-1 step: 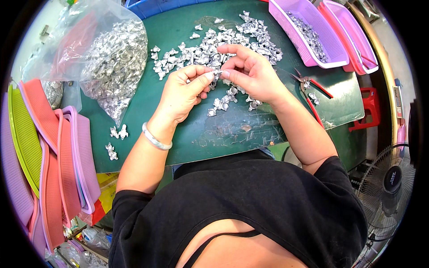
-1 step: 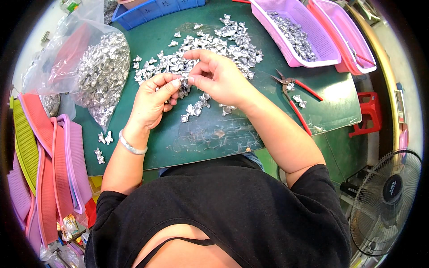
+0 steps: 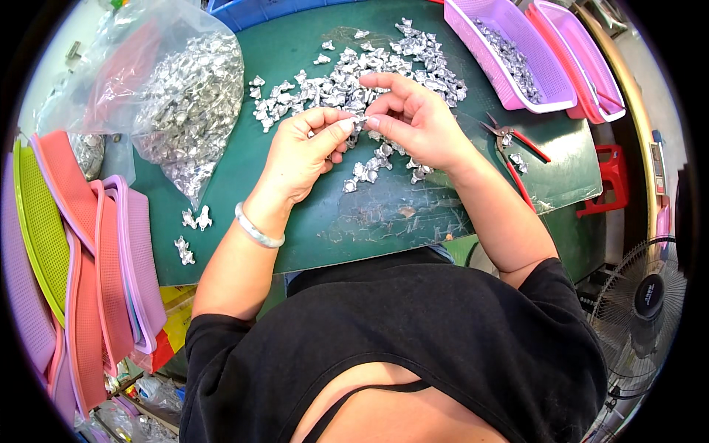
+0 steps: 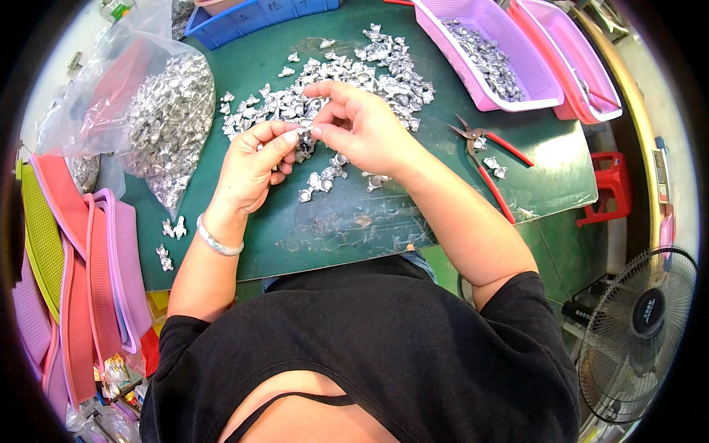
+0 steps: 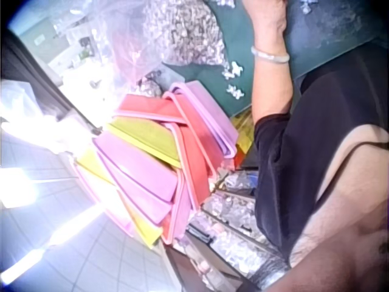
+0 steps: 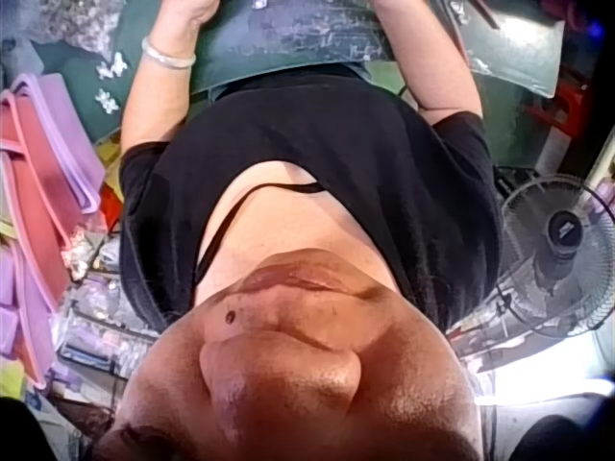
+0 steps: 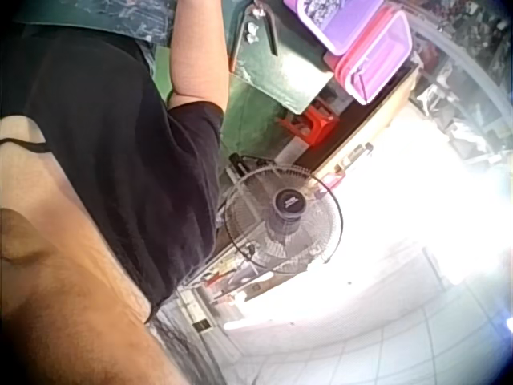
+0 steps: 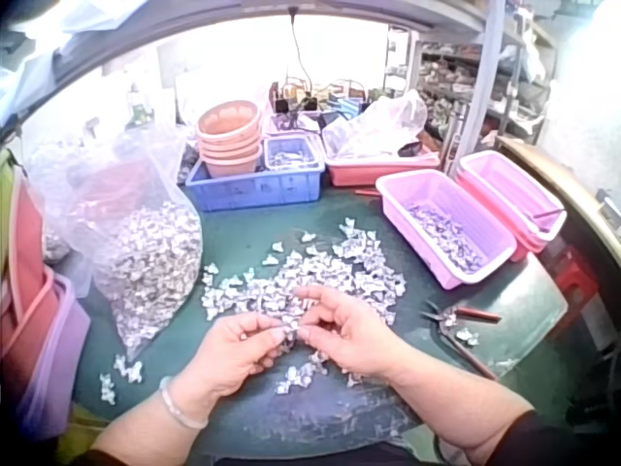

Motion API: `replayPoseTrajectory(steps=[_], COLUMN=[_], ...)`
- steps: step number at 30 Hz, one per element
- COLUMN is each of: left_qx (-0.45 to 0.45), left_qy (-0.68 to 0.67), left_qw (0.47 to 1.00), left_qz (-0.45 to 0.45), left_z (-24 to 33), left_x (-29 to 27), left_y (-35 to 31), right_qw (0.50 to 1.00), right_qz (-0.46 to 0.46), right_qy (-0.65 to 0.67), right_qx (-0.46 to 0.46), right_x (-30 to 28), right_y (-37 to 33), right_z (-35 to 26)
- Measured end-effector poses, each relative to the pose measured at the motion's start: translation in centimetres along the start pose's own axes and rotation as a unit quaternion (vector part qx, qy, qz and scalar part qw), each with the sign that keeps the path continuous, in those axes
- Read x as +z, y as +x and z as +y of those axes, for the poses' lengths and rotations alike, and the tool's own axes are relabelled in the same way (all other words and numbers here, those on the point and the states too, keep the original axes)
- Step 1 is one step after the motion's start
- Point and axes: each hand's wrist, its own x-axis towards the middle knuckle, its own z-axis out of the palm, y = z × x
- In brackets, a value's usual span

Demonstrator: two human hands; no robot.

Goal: The person repeatedly picks up small silver metal pieces from a green work surface and joins them by hand. They handle the pieces one at a time, occasionally transferring them between hands and placing finished units back on the table. No tools are used; the work is performed entirely by hand.

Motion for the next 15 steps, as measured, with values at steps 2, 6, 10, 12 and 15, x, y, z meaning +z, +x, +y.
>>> replayPoseTrajectory(steps=[2, 6, 10, 12, 15], left_qx=[-0.005, -0.018, -0.026, -0.029, -0.033], left_qy=[-0.008, -0.037, -0.065, -0.072, -0.079], left_qw=[1.000, 0.999, 0.997, 0.997, 0.996], left_qz=[-0.002, -0.022, -0.029, -0.021, -0.015], left_z=[0.01, -0.01, -0.13, -0.02, 0.02], left_x=[-0.01, -0.14, -0.23, -0.06, 0.08], left_y=[0.00, 0.01, 0.02, -0.04, -0.07], right_qw=[1.000, 1.000, 0.997, 0.995, 0.991], right_qz=[0.005, 0.015, 0.032, 0.035, 0.035], right_qy=[-0.004, -0.013, -0.049, -0.070, -0.108], right_qx=[-0.007, -0.021, -0.048, -0.062, -0.077], right_x=[0.03, 0.11, 0.25, 0.31, 0.35], right_y=[-0.01, 0.01, -0.17, -0.22, -0.26], right_z=[0.09, 0.17, 0.11, 0.12, 0.04])
